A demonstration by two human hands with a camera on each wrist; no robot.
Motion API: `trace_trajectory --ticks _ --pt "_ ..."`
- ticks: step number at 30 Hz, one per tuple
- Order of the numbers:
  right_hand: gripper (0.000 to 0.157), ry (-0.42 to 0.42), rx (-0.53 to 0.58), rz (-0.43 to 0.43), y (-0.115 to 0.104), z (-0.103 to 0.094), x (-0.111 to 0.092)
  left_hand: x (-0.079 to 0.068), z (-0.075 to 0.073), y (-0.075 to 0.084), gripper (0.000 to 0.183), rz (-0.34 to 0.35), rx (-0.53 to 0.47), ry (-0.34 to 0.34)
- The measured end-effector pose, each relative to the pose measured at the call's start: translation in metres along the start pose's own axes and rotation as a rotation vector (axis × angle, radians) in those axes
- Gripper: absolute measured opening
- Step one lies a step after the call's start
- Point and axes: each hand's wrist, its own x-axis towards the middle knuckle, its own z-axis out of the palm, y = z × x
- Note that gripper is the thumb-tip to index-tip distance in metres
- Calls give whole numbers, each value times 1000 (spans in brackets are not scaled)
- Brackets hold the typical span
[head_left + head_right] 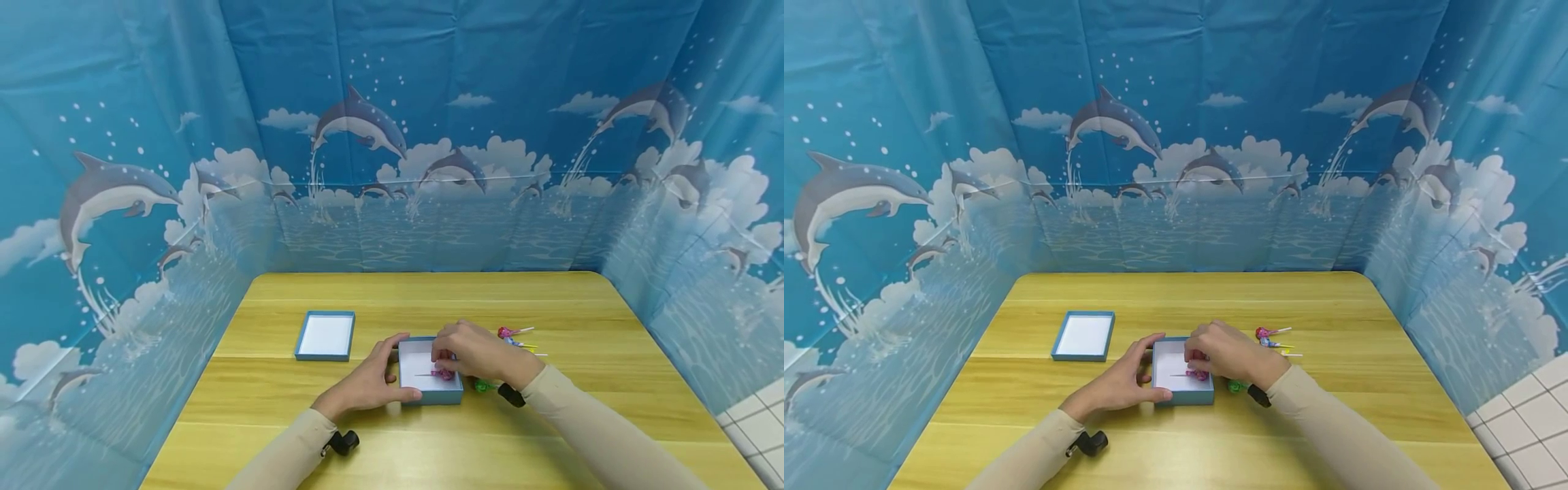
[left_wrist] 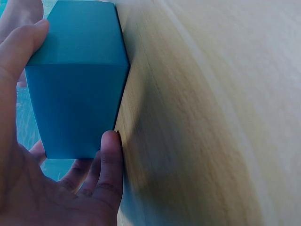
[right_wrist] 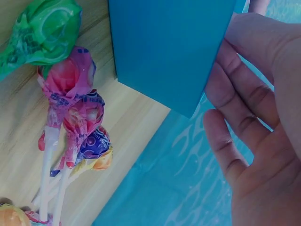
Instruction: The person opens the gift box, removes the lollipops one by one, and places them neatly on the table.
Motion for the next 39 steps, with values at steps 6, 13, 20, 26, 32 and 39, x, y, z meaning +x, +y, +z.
trace_trajectory --ticks 6,13,20,26,32,39 --pt "4 34 55 25 1 -1 -4 0 0 0 117 1 6 2" --pt "7 87 141 50 3 -5 -14 -1 1 2 117 17 13 10" --pt "12 169 199 86 5 -9 -27 0 1 3 117 21 9 23" --pt "15 258 227 108 7 -9 -40 0 2 2 116 21 2 19" --pt "17 290 272 135 15 -2 -54 0 3 0 117 23 5 18" --pt "22 301 229 184 17 1 -62 -2 2 1 116 20 11 19"
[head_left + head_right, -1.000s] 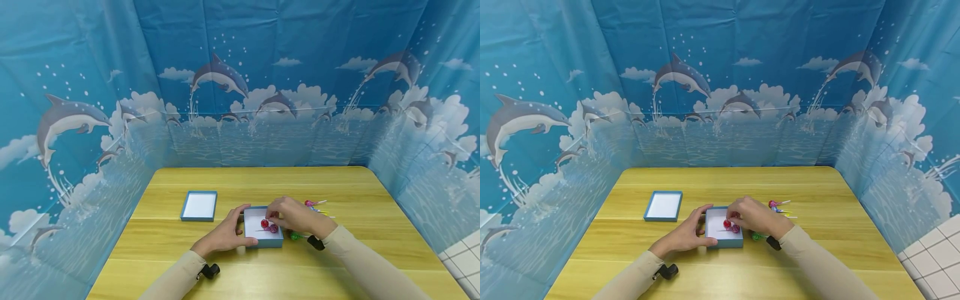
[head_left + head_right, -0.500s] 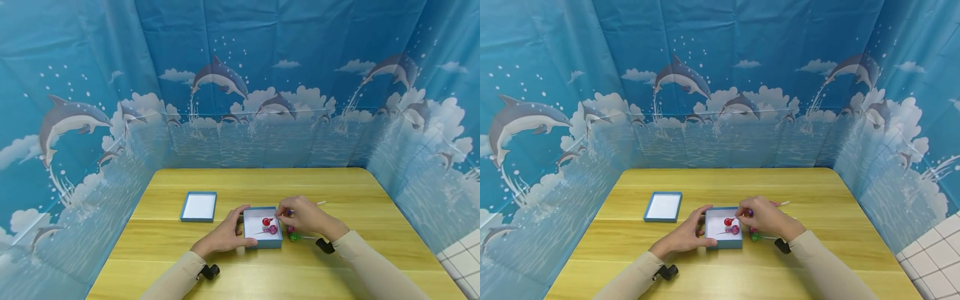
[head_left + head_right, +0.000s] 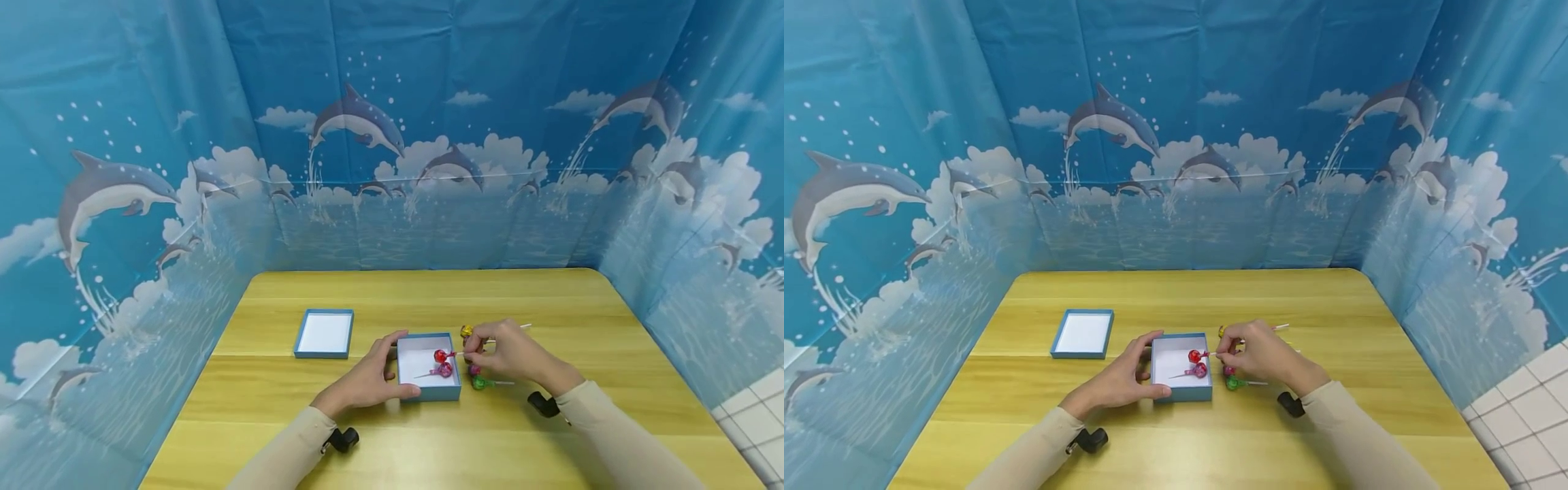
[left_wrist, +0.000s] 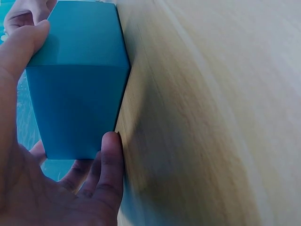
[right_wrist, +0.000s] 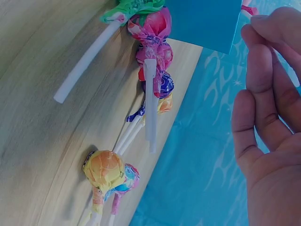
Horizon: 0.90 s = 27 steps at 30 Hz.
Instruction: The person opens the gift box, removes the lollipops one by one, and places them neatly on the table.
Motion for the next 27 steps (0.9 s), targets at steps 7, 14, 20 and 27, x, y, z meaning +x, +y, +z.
trace_trajectory --ticks 7,14,20,27 --pt "26 -67 -27 58 -3 -2 0 -1 1 0 117 -8 -21 -8" --pt "10 -80 -64 106 -6 -1 2 2 1 -1 116 -6 -21 -4" --pt "8 -81 -78 126 -5 0 1 2 0 -2 116 -16 -20 -3" --pt "11 -30 -80 154 -3 -4 -7 3 1 -2 117 -16 -32 -7"
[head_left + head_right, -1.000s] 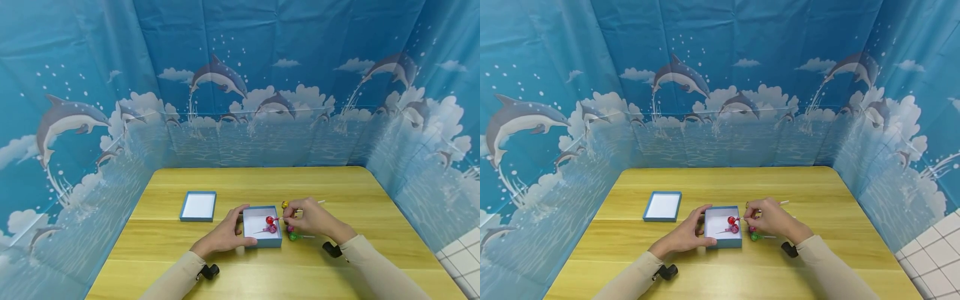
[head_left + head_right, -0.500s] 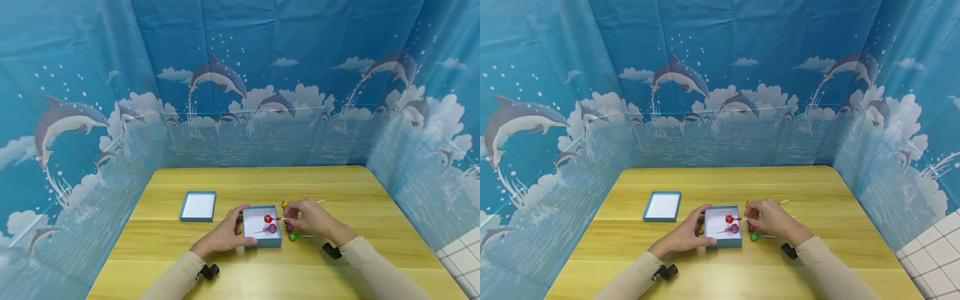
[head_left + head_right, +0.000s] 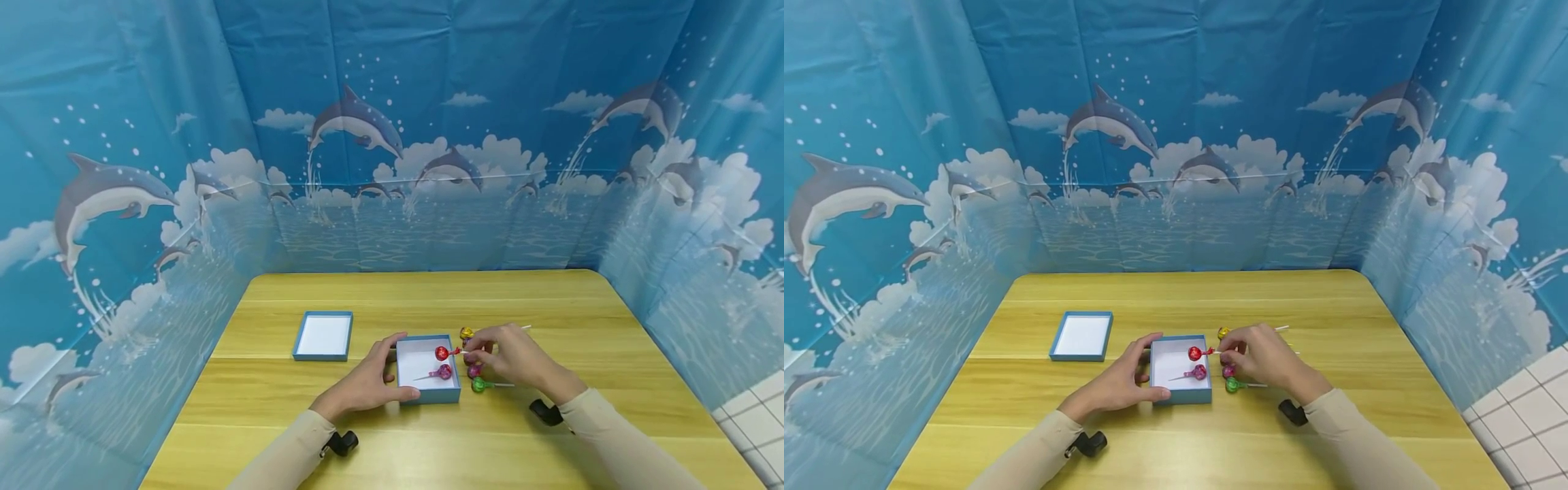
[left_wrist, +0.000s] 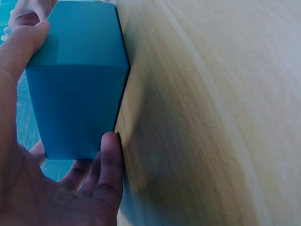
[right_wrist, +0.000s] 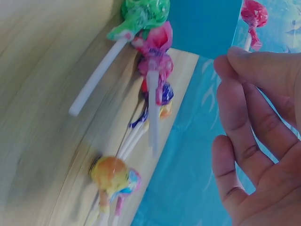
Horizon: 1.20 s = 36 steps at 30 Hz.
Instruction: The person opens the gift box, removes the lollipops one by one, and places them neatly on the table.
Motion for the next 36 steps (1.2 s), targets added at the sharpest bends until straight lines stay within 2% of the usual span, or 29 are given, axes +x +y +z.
trace_trajectory --ticks 7,13,22,26,29,36 --pt "13 16 -8 44 7 -12 -11 0 -1 0 116 3 6 3" --pt "14 87 -2 59 17 -20 -22 0 -2 2 117 4 4 4" --pt "14 152 -20 142 28 -30 -44 -2 -1 1 117 5 -4 -2" --pt "11 186 -28 142 38 -32 -54 -3 -1 -1 117 3 -13 -3" --pt "9 194 -40 147 46 -34 -61 -3 -1 -1 117 3 -12 -3" --pt "18 179 -99 179 60 -38 -76 -2 1 -1 116 4 -28 -5"
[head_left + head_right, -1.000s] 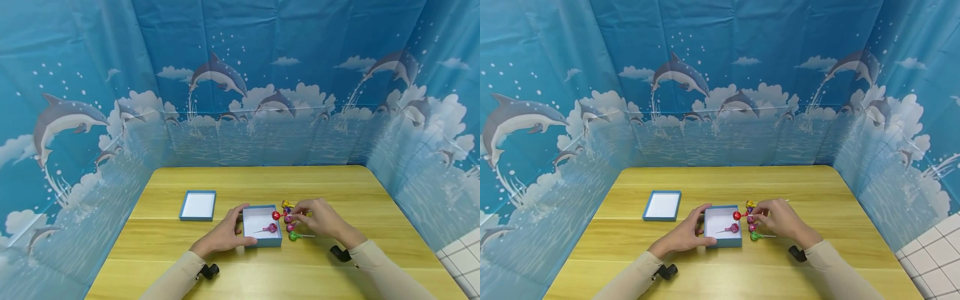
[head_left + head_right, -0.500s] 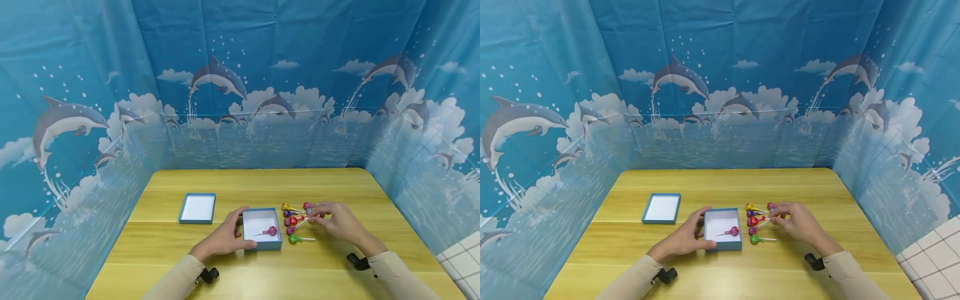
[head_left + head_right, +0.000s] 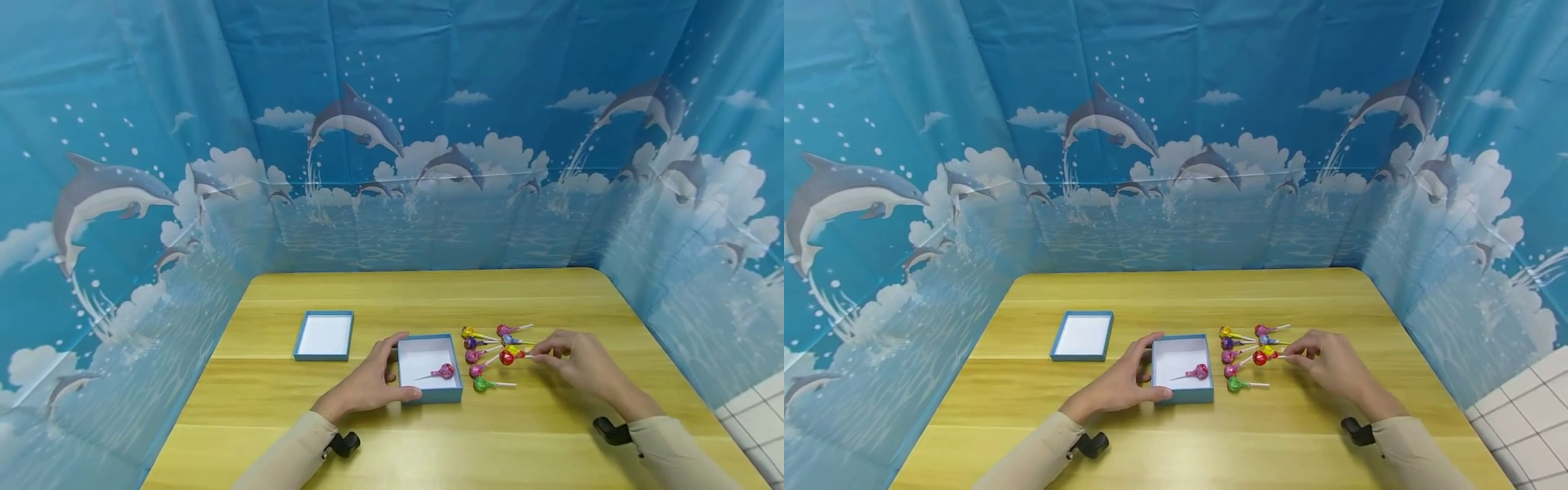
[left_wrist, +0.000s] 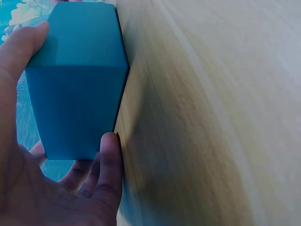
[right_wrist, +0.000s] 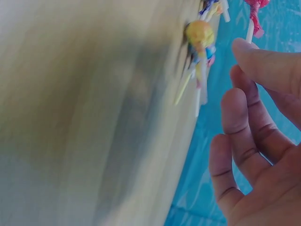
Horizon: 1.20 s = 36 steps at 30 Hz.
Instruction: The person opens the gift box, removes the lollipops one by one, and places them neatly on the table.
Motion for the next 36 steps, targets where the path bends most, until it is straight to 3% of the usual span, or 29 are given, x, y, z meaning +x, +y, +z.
trace_trajectory --ticks 6,17,36 --pt "15 -32 14 26 13 1 -8 0 -1 -1 116 -2 3 -2" --pt "11 -142 -1 153 29 -1 -8 0 -2 3 116 -3 -2 10" --pt "10 -163 1 196 36 12 -5 -1 -2 1 116 -9 14 2"
